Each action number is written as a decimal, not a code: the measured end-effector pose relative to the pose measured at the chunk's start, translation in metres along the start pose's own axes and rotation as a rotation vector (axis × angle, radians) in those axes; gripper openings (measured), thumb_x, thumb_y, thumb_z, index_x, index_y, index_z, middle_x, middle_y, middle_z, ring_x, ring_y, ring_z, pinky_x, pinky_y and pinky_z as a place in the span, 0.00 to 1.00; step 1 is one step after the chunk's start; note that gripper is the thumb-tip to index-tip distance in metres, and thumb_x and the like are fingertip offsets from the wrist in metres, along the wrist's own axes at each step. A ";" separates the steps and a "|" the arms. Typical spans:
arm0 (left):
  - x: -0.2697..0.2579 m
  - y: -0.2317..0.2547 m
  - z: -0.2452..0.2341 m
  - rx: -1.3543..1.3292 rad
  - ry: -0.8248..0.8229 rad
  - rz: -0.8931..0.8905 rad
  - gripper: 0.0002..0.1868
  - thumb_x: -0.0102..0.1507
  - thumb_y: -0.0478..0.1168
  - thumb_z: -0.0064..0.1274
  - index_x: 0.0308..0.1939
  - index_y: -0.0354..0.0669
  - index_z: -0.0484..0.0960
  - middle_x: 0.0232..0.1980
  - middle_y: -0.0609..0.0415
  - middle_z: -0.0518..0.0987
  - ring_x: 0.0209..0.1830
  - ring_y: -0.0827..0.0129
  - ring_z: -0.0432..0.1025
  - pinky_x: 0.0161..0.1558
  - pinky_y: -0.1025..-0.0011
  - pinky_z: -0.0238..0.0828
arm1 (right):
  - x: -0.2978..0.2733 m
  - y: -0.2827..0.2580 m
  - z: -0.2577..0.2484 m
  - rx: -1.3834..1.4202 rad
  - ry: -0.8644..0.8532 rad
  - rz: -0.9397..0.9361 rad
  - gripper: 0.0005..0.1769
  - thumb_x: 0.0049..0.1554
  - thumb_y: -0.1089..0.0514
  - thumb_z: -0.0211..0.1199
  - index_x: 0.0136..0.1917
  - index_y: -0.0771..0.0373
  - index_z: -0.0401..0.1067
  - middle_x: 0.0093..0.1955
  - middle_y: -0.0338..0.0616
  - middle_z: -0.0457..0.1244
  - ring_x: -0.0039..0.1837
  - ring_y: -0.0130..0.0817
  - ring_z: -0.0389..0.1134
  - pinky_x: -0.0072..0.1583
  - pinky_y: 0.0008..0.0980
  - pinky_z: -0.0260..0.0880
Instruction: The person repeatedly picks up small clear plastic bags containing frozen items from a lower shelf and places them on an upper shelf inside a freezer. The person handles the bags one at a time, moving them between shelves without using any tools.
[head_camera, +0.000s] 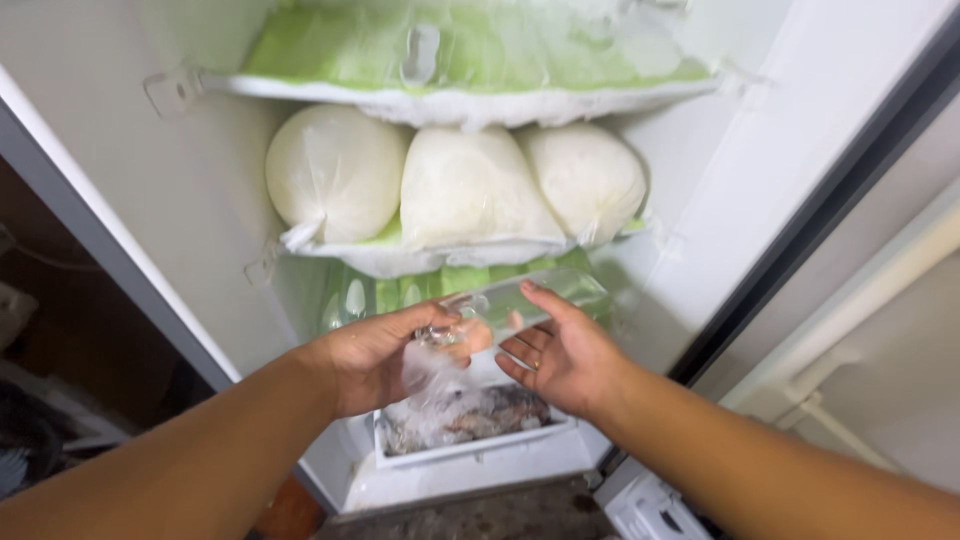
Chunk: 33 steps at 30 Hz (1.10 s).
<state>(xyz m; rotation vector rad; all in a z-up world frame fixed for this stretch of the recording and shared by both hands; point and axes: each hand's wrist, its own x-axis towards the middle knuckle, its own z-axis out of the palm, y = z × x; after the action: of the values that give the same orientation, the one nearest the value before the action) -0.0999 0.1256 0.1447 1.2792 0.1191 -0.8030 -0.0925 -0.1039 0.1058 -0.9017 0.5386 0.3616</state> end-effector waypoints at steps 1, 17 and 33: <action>-0.003 0.007 0.003 0.024 -0.012 -0.008 0.30 0.55 0.51 0.59 0.63 0.60 0.77 0.48 0.60 0.81 0.46 0.73 0.75 0.45 0.69 0.73 | -0.011 -0.004 0.003 -0.004 0.059 -0.032 0.34 0.51 0.48 0.70 0.67 0.54 0.60 0.61 0.53 0.61 0.62 0.48 0.66 0.63 0.46 0.71; -0.027 0.125 0.049 -0.018 -0.270 0.289 0.26 0.59 0.44 0.60 0.61 0.48 0.77 0.50 0.51 0.81 0.48 0.65 0.79 0.43 0.74 0.76 | -0.115 -0.117 0.080 -0.135 -0.037 -0.693 0.19 0.51 0.49 0.64 0.54 0.58 0.68 0.50 0.43 0.62 0.53 0.37 0.63 0.53 0.38 0.66; -0.071 0.211 0.100 -0.156 -0.626 0.657 0.29 0.64 0.50 0.57 0.70 0.60 0.72 0.57 0.49 0.76 0.53 0.63 0.78 0.52 0.74 0.80 | -0.186 -0.218 0.155 -0.442 -0.176 -1.325 0.20 0.53 0.43 0.65 0.50 0.58 0.66 0.46 0.39 0.65 0.45 0.32 0.68 0.45 0.35 0.70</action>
<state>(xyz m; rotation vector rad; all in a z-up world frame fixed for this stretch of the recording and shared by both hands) -0.0609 0.0833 0.3819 0.7907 -0.6958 -0.5677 -0.0872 -0.1158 0.4313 -1.4351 -0.3794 -0.6724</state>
